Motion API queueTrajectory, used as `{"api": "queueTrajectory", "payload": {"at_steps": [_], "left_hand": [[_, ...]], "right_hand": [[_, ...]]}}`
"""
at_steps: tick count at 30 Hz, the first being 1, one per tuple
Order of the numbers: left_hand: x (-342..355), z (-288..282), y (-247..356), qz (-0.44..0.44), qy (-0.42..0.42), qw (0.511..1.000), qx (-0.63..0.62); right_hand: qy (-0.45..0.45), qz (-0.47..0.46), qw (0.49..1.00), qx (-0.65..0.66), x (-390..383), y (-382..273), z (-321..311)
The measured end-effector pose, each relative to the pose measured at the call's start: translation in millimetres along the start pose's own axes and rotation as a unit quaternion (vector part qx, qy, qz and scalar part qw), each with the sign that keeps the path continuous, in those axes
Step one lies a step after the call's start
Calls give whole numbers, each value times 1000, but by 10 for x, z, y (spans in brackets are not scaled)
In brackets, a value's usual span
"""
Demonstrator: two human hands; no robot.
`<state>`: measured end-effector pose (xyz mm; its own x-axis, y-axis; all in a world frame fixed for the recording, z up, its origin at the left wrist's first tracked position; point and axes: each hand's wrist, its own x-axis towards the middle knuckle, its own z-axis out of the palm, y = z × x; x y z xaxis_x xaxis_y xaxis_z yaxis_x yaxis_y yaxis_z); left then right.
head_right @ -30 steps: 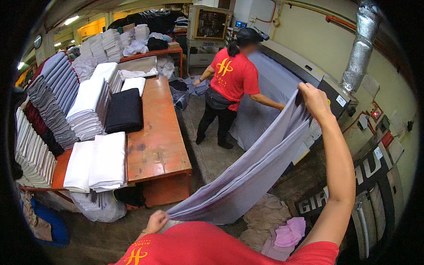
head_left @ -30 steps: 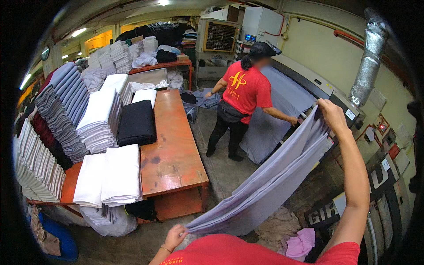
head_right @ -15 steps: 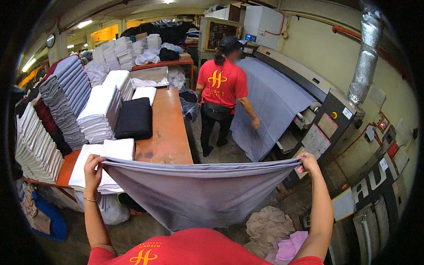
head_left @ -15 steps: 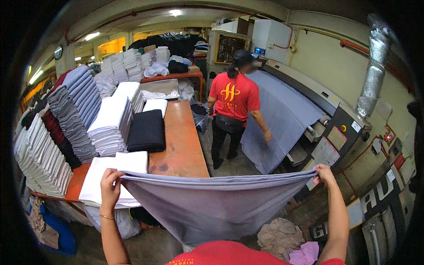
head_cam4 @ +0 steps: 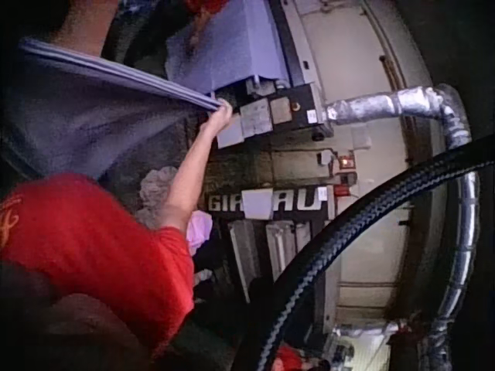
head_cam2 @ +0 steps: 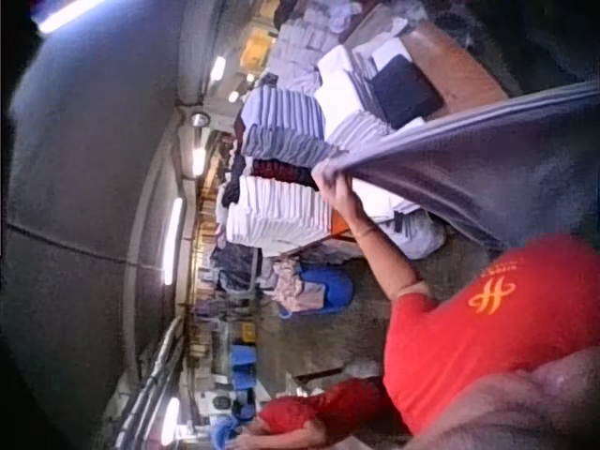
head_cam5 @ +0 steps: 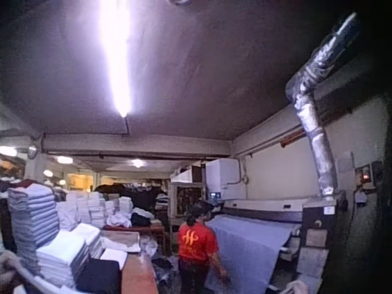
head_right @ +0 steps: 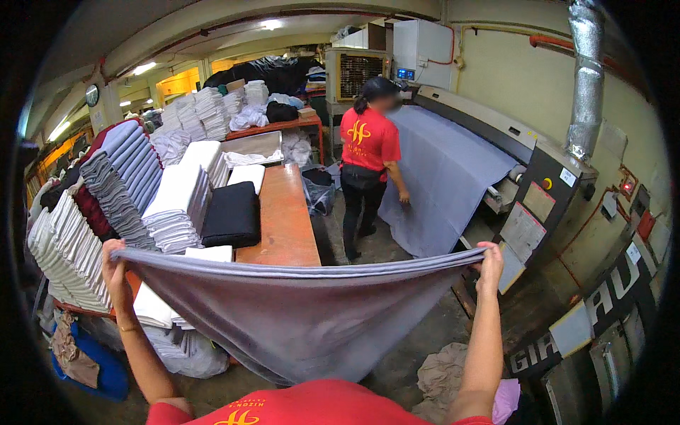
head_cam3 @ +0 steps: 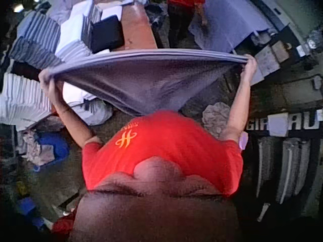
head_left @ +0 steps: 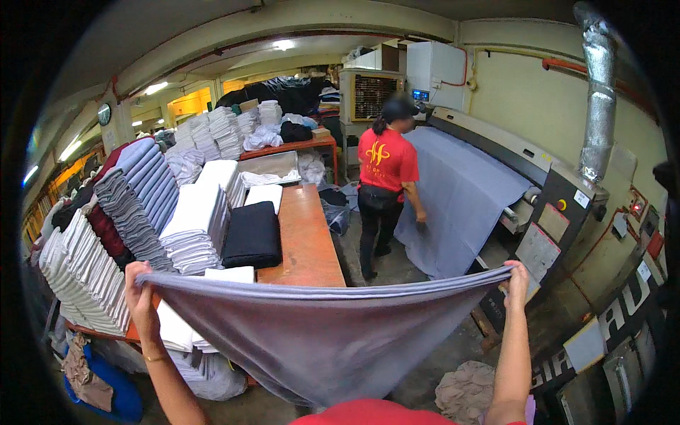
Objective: The person repeatedly unfolds, shakes, and folds large gray sheets by hand, then stacks them on a table. A coworker operates a large ironing machine in the background, but the camera wearer focuses on folding the sheets.
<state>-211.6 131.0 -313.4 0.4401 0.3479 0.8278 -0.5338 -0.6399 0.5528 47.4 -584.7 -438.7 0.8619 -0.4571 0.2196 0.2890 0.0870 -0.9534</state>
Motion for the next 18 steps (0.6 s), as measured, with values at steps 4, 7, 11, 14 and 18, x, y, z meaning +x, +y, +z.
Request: {"api": "queueTrajectory", "payload": {"at_steps": [4, 7, 11, 14, 18], "left_hand": [[-410, 140, -377, -169, -37, 942, -286], [-535, 290, -282, -158, 66, 983, -70], [-1202, 241, 263, -23, 222, 972, -70], [-1091, 468, 686, 177, -30, 919, -351], [-1015, 1361, 608, -84, -195, 841, -497]], "right_hand": [[-5, 21, 1000, -1, -61, 16, 318], [-46, 43, 993, -97, -76, 125, 210], [79, 48, 991, 95, -115, 479, -337], [30, 78, 996, 21, -28, 501, -310], [-288, 17, 947, -140, -674, -103, 1686]]}}
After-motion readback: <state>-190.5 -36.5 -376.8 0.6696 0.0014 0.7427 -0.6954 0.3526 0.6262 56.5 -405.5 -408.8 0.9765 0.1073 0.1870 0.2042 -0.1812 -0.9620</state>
